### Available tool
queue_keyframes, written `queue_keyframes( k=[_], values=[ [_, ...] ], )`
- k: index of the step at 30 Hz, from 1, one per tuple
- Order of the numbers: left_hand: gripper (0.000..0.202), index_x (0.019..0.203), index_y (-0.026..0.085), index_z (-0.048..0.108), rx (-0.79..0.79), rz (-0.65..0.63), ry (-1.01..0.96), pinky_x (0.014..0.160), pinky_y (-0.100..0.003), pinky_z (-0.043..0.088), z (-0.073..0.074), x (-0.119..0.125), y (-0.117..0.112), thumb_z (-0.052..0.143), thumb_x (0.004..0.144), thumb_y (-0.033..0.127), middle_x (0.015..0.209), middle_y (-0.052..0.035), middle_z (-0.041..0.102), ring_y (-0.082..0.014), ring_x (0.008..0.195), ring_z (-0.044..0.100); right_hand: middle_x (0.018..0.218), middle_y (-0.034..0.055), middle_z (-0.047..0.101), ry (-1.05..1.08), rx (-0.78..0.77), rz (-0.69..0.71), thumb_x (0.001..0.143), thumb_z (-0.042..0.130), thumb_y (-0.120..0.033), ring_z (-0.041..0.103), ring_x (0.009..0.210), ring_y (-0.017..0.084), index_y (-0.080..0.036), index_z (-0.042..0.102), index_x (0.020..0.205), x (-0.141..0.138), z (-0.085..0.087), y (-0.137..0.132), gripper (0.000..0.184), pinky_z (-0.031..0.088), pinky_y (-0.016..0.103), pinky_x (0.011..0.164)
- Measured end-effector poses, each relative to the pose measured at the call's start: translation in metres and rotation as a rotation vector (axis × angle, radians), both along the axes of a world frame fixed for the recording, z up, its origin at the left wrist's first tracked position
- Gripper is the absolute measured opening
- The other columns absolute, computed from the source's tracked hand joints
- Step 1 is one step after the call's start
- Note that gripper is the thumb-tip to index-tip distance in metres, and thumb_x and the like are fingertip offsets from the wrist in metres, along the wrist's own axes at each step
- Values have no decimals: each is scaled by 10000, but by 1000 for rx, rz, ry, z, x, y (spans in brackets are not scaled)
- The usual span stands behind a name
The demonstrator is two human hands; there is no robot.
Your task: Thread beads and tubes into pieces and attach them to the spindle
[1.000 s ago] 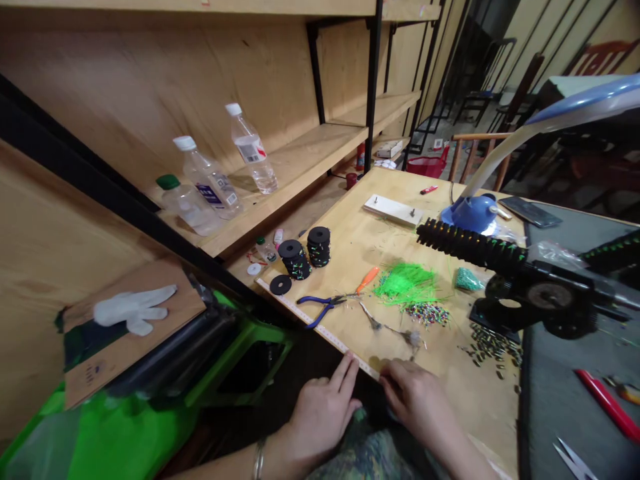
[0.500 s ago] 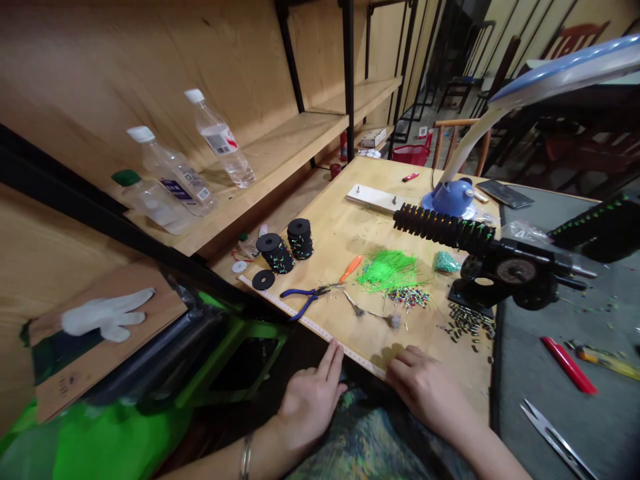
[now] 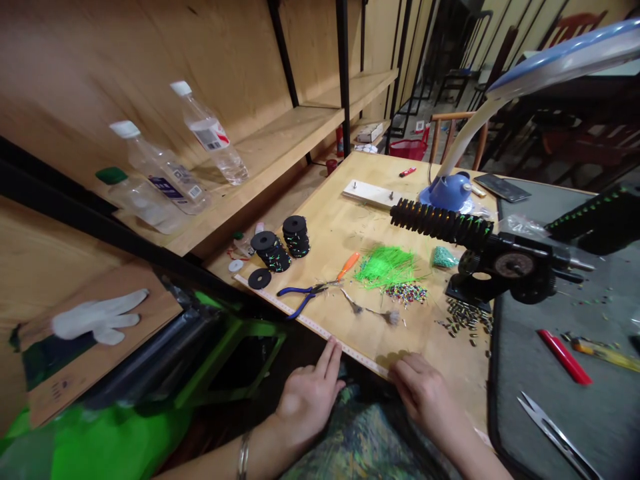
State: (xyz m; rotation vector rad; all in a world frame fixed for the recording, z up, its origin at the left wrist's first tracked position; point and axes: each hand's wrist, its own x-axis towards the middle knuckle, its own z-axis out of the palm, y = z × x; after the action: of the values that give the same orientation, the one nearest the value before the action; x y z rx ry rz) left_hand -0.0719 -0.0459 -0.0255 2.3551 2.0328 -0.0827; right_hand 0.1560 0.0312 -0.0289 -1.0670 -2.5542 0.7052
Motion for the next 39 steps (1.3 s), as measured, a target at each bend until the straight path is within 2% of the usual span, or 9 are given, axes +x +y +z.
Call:
queue_keyframes(
  k=[6, 9, 14, 22, 25, 29, 33, 36, 39],
  values=[
    [470, 1351, 175, 516, -10, 5, 4, 565, -326, 504, 0, 1, 1, 467, 891, 254, 1409, -121, 479, -210, 607, 668, 698, 44, 566, -7, 79, 48, 954, 351, -124, 515, 675, 201, -205, 514, 725, 5, 3, 2, 293, 376, 302, 621],
    [466, 1342, 201, 527, -16, 6, 7, 566, -315, 504, 0, 2, 1, 477, 884, 266, 1394, -119, 495, -214, 615, 678, 691, 47, 581, -61, 128, 80, 957, 370, -142, 513, 660, 200, -203, 524, 732, 7, 11, 8, 279, 371, 303, 617],
    [469, 1328, 145, 540, -22, 4, 37, 541, -319, 532, 5, 4, 2, 525, 871, 249, 1388, -132, 484, -220, 626, 687, 630, 44, 586, -152, 227, 109, 939, 434, -194, 522, 650, 209, -211, 517, 706, 8, 28, 18, 248, 358, 306, 601],
    [479, 1353, 148, 510, -129, 48, 60, 604, -329, 575, 14, 9, 5, 531, 884, 246, 1419, -125, 433, -223, 689, 710, 677, 39, 599, -188, 131, 155, 901, 465, -156, 524, 661, 188, -208, 513, 714, 5, 36, 26, 199, 354, 283, 595],
    [473, 1341, 122, 517, -135, 59, -37, 655, -358, 586, 17, 5, 7, 515, 887, 252, 1407, -140, 461, -245, 741, 719, 688, 36, 598, -162, 50, 130, 870, 489, -145, 526, 671, 188, -206, 522, 739, 6, 35, 28, 149, 358, 278, 596],
    [391, 1241, 122, 590, -80, 95, -264, 753, -374, 578, 30, 0, 19, 504, 891, 272, 1282, -141, 617, -271, 877, 710, 679, 27, 591, -89, -67, 53, 841, 464, -123, 538, 665, 181, -207, 541, 740, 5, 38, 31, 152, 376, 270, 598],
    [294, 1163, 167, 602, 62, -9, -632, 893, -328, 515, 49, 13, 36, 476, 907, 237, 1200, -112, 666, -231, 1041, 650, 648, 14, 568, -14, -148, -31, 835, 461, -145, 547, 645, 175, -207, 530, 709, 3, 43, 30, 156, 383, 262, 584],
    [303, 1169, 173, 580, -38, -42, -865, 840, -297, 507, 56, 34, 47, 519, 872, 190, 1081, -97, 699, -209, 953, 658, 643, 9, 554, 40, -188, -82, 846, 469, -172, 546, 632, 171, -211, 508, 695, 3, 45, 28, 160, 386, 255, 570],
    [167, 973, 165, 634, -158, -29, -986, 709, -269, 484, 54, 50, 56, 525, 846, 159, 872, -67, 708, -189, 774, 645, 660, 18, 565, 63, -219, -114, 863, 466, -192, 552, 645, 174, -209, 500, 692, 3, 47, 25, 175, 400, 263, 585]
  ],
)
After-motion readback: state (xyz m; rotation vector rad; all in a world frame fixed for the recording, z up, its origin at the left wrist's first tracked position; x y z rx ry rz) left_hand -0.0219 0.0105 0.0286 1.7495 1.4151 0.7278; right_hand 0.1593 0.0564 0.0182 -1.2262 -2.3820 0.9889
